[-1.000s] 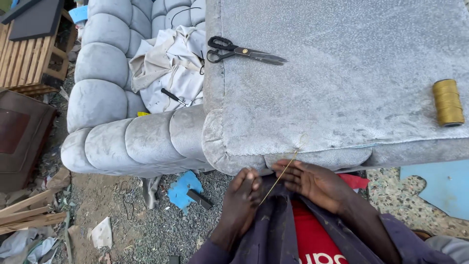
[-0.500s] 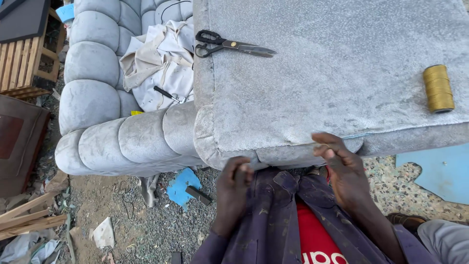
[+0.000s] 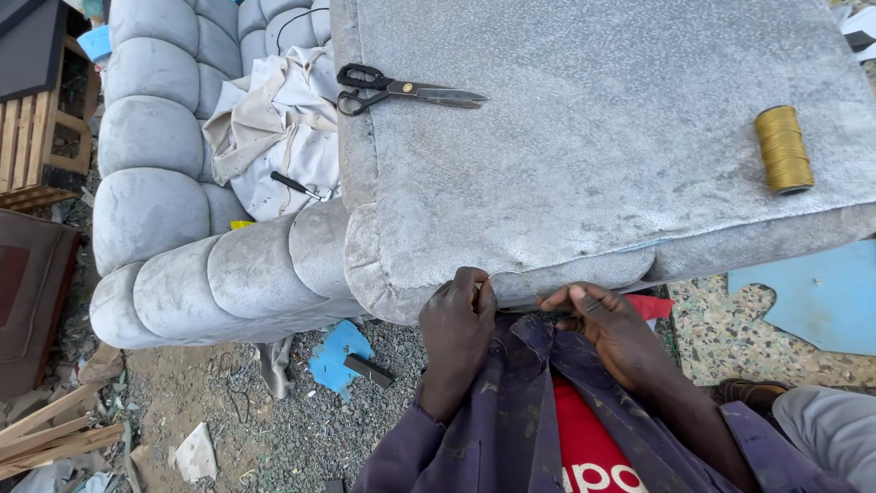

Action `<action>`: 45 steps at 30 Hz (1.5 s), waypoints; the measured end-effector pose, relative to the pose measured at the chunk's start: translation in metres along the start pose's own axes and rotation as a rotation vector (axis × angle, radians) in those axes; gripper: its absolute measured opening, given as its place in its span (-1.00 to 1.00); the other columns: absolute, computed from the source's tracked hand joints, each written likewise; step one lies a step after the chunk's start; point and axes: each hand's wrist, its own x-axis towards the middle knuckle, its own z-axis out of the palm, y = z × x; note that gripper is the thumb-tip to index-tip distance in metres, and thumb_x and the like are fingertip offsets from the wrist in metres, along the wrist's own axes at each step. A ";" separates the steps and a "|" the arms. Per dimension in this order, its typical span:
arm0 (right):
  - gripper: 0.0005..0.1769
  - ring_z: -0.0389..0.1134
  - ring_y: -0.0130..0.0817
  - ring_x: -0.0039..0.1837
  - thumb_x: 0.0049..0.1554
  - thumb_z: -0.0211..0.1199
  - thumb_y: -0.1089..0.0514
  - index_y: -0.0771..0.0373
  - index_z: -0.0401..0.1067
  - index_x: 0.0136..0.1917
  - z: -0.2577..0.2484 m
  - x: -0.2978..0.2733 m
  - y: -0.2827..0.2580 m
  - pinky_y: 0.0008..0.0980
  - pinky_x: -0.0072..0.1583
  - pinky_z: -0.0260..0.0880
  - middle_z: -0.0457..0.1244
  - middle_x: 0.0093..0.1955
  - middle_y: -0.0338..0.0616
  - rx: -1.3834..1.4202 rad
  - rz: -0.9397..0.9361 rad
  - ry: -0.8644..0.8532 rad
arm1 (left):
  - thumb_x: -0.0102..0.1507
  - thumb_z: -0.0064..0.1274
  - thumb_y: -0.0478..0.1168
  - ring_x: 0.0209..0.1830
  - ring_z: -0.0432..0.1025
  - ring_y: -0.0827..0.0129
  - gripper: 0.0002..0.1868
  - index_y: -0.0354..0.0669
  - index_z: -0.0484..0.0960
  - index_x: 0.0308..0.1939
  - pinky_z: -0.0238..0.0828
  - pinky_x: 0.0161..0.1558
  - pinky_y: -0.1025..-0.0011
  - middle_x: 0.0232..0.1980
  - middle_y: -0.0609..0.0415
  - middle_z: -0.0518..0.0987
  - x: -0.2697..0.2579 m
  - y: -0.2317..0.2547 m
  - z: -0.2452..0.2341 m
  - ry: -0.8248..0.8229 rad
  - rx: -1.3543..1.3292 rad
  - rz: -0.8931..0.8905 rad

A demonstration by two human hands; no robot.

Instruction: Hand sewing fabric onto a sofa frame during a reupholstery task.

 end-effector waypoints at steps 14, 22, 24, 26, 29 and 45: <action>-0.53 0.65 -0.12 0.34 0.67 0.31 0.01 0.42 0.88 0.34 0.004 0.026 0.008 -0.06 0.41 0.71 0.70 0.30 0.18 -0.195 0.072 -0.120 | 0.65 0.22 -0.30 -0.41 0.73 -0.04 -0.90 0.03 0.77 0.18 0.83 -0.37 0.02 -0.50 0.04 0.63 -0.001 -0.001 0.007 0.002 -0.042 0.088; -0.52 0.66 -0.14 0.31 0.66 0.33 -0.01 0.42 0.89 0.32 0.007 0.030 0.007 -0.07 0.41 0.75 0.70 0.27 0.18 -0.211 0.097 -0.111 | 0.65 0.21 -0.33 -0.40 0.71 -0.12 -0.90 -0.01 0.74 0.19 0.57 -0.53 -0.02 -0.48 0.00 0.55 -0.004 -0.010 0.010 -0.007 -0.145 0.037; -0.50 0.64 -0.14 0.32 0.67 0.32 -0.04 0.40 0.89 0.34 0.004 0.033 0.010 -0.05 0.41 0.73 0.69 0.28 0.16 -0.211 0.100 -0.121 | 0.65 0.21 -0.33 -0.41 0.71 -0.13 -0.89 -0.08 0.79 0.21 0.63 -0.51 -0.02 -0.48 -0.03 0.58 -0.002 -0.007 0.010 -0.008 -0.142 0.036; -0.51 0.64 -0.12 0.32 0.67 0.32 -0.03 0.41 0.89 0.34 0.007 0.031 0.004 -0.04 0.41 0.73 0.69 0.28 0.18 -0.211 0.102 -0.122 | 0.65 0.22 -0.32 -0.40 0.72 -0.07 -0.89 -0.06 0.81 0.21 0.69 -0.47 0.05 -0.47 -0.02 0.62 -0.002 -0.009 0.014 -0.013 -0.101 0.054; -0.51 0.65 -0.11 0.32 0.67 0.31 -0.02 0.40 0.89 0.34 0.006 0.031 0.005 -0.04 0.41 0.73 0.70 0.29 0.19 -0.213 0.110 -0.126 | 0.66 0.22 -0.32 -0.42 0.71 -0.01 -0.88 -0.07 0.84 0.21 0.72 -0.45 0.12 -0.48 -0.02 0.65 -0.002 -0.008 0.018 -0.036 -0.113 0.032; -0.55 0.72 0.08 0.30 0.63 0.39 0.05 0.53 0.86 0.35 0.005 0.035 0.016 0.21 0.43 0.75 0.71 0.22 0.39 -0.258 0.129 -0.110 | 0.63 0.19 -0.37 -0.32 0.63 0.30 -0.87 -0.34 0.84 0.16 0.46 -0.24 0.21 -0.33 -0.19 0.76 0.011 -0.020 0.075 -0.224 -0.828 -0.423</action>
